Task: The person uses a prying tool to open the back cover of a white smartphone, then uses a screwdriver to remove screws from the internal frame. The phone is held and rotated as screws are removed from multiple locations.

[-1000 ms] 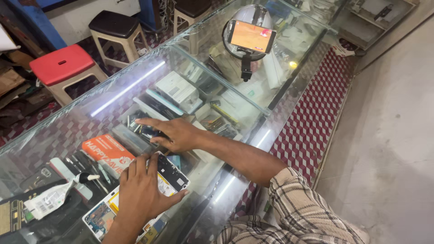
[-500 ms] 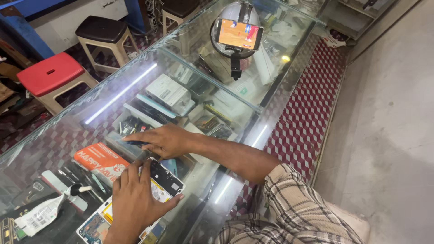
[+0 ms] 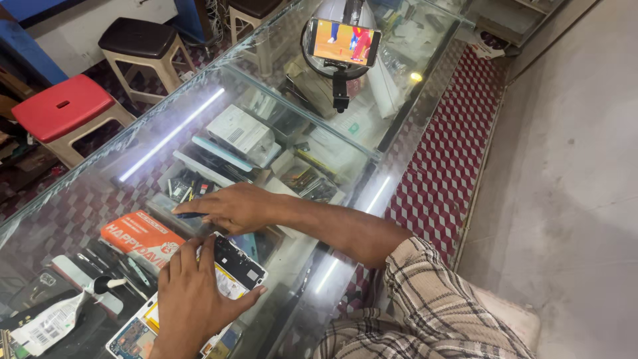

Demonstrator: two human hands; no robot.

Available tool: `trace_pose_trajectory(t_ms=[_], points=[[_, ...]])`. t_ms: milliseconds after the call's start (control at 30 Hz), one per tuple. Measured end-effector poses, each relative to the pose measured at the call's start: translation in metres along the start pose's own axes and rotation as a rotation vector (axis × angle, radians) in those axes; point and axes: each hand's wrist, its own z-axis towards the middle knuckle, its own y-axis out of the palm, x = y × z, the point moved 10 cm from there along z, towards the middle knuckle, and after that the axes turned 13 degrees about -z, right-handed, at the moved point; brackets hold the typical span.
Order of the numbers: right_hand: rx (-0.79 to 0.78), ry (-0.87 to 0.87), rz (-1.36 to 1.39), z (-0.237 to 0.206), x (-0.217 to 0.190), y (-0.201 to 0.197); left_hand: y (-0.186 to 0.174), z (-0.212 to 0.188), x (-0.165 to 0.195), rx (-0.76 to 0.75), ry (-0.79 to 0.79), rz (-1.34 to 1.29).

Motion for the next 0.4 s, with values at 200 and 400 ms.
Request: trace_pose_trajectory(t_ms=[200, 400], points=[[-0.002, 0.013, 0.026, 0.0004, 0.0004, -0.0007, 0.0013, 0.0, 0.0002, 0.003, 0.009, 0.006], [-0.019, 0.015, -0.006, -0.0013, -0.0025, -0.0043, 0.0014, 0.0002, -0.0007, 0.017, 0.024, 0.015]])
